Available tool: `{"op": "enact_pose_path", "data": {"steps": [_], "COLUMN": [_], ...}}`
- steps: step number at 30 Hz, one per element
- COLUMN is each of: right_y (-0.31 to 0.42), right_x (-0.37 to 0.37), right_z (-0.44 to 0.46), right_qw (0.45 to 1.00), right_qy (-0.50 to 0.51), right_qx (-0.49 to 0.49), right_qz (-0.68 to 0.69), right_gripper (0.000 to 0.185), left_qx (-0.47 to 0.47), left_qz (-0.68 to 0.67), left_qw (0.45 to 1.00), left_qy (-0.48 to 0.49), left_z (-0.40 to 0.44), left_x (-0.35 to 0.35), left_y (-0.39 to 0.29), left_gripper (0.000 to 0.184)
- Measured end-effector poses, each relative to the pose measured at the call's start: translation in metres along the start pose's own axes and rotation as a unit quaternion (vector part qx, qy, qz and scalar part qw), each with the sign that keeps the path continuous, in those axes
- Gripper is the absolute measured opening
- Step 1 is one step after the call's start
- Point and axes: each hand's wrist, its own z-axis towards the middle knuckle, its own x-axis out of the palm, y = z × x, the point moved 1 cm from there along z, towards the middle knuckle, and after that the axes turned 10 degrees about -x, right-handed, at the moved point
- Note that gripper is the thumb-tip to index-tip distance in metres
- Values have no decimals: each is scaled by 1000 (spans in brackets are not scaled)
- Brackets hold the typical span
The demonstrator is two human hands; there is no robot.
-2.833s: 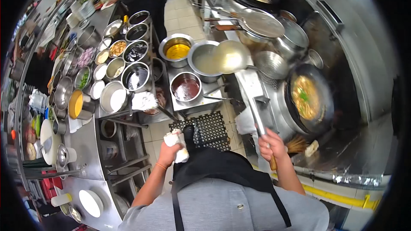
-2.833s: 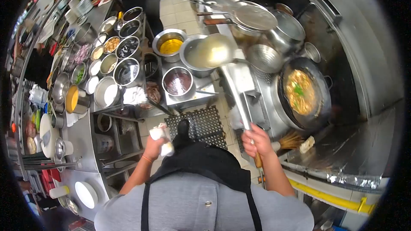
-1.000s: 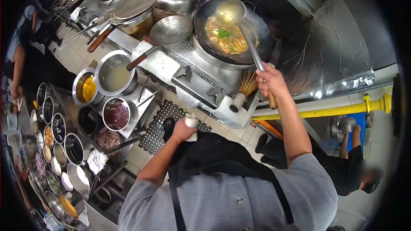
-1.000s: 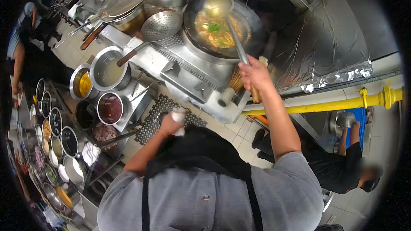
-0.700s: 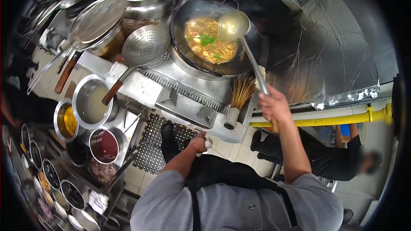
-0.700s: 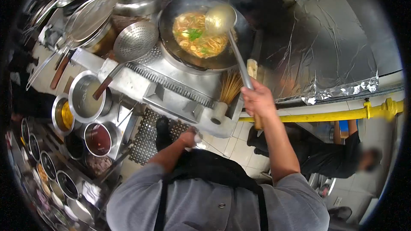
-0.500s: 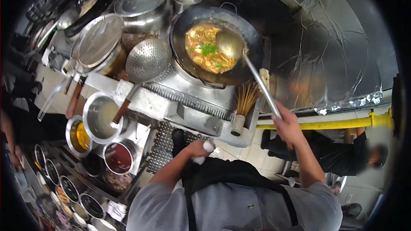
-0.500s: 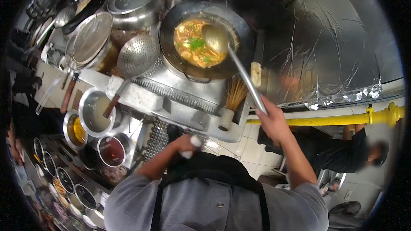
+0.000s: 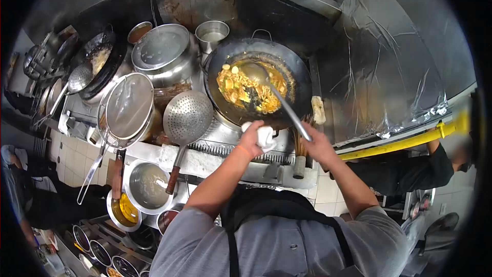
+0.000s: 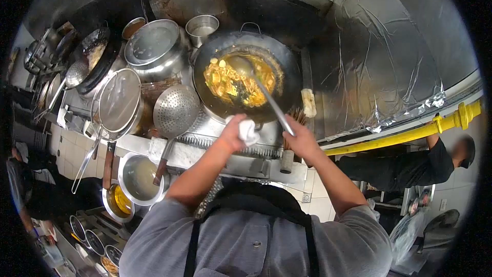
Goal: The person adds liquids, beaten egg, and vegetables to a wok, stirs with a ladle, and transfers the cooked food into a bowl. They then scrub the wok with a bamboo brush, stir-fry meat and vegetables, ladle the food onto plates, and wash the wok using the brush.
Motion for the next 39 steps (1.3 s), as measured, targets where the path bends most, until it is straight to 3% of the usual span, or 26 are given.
{"op": "enact_pose_path", "data": {"steps": [1,3,4,7,8,9,11,12,14,18,21,23,26,30,32,35,38,39], "right_y": [-1,-7,-13,-34,-37,-15,43,37,13,-36,-40,-20,-24,-27,-42,-48,-32,-50], "right_x": [3,3,9,31,42,35,8,3,-6,17,13,-22,-75,-77,-49,-16,-31,-37], "right_z": [8,28,35,57,48,30,-3,-2,4,68,61,23,-8,27,69,97,76,65], "right_qw": [1000,995,995,980,930,930,878,878,942,924,904,918,929,968,950,906,936,962], "right_qy": [-3,-100,-101,-88,-84,-87,7,3,-6,-92,0,107,126,55,33,41,177,170], "right_qx": [2,2,5,144,184,183,250,248,194,173,210,195,226,150,132,185,156,71], "right_qz": [0,-16,-16,105,306,306,408,409,274,329,373,328,265,196,281,380,260,204], "right_gripper": [52,54,54,55,55,55,48,48,52,52,53,53,51,48,49,51,54,52], "left_qx": [-31,-21,-24,9,28,47,60,75,73,73,67,89,74,40,27,56,51,32], "left_qz": [-11,8,9,45,53,61,69,72,86,92,91,113,103,86,79,97,95,96], "left_qw": [998,1000,1000,999,998,996,994,990,990,990,990,988,989,995,996,993,992,992], "left_qy": [46,4,3,10,-16,-42,-65,-91,-84,-73,-85,-60,-73,-39,-22,-45,-70,-68], "left_z": [10,23,26,40,45,47,27,14,-9,-3,-6,-7,-15,-27,-28,-20,-22,-20], "left_x": [-7,-18,-22,-30,-35,-37,-31,-26,-18,-27,-28,-29,-21,-12,-8,-16,-13,-16], "left_y": [-4,-1,0,-2,-2,-2,-3,-6,-9,-11,-11,-11,-13,-15,-15,-12,-15,-16], "left_gripper": [17,16,16,15,16,16,16,15,15,14,14,14,12,11,11,14,16,15]}}
